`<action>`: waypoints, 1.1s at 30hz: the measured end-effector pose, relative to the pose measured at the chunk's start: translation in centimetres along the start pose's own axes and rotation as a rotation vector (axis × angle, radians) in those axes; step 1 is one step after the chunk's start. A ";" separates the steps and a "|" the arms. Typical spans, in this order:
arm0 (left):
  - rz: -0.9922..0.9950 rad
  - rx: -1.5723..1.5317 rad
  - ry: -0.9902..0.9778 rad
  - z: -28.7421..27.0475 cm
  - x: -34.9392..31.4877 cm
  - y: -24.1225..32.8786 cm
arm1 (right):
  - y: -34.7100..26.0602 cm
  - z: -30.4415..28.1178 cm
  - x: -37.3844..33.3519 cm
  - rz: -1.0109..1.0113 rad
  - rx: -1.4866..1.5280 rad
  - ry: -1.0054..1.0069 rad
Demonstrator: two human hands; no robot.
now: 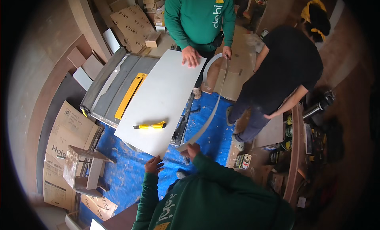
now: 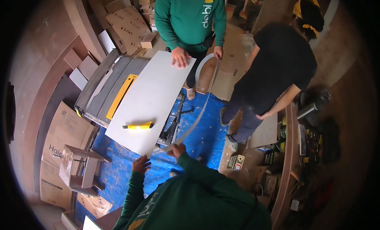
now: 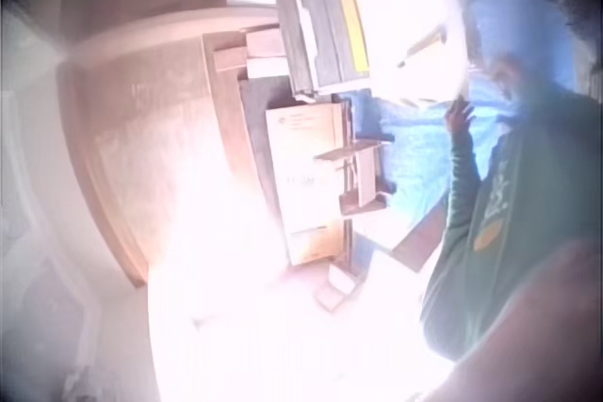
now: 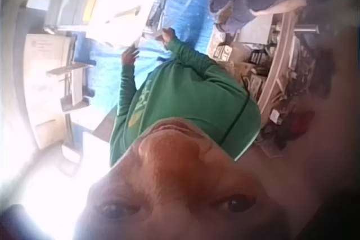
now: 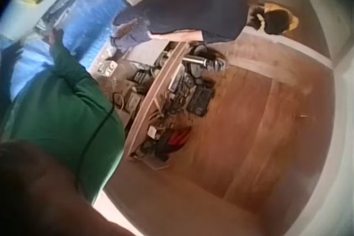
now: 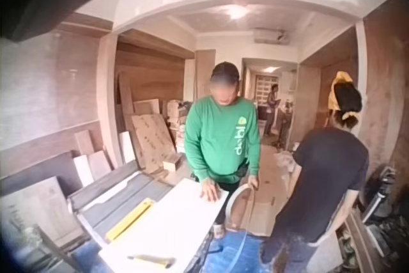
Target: The person trims a white laminate strip with a utility knife and then sands the edge of a white board using a sanding block.
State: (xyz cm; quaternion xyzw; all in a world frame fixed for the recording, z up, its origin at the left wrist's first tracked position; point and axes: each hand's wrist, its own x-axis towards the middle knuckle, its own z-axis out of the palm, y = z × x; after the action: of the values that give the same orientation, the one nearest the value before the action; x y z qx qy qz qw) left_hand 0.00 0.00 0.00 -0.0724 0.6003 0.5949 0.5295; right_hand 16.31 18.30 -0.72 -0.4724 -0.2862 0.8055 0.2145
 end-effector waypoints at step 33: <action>1.179 1.599 0.502 2.7 5.9 11.4 | -4.4 -28.1 1.1 -0.058 -0.243 -0.020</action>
State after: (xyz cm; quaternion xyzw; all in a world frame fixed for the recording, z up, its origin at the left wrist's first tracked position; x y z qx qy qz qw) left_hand -9.23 8.56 3.71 0.4860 0.8551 0.1539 -0.0949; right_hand 40.97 29.47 -9.44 -0.4785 -0.3975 0.7629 0.1761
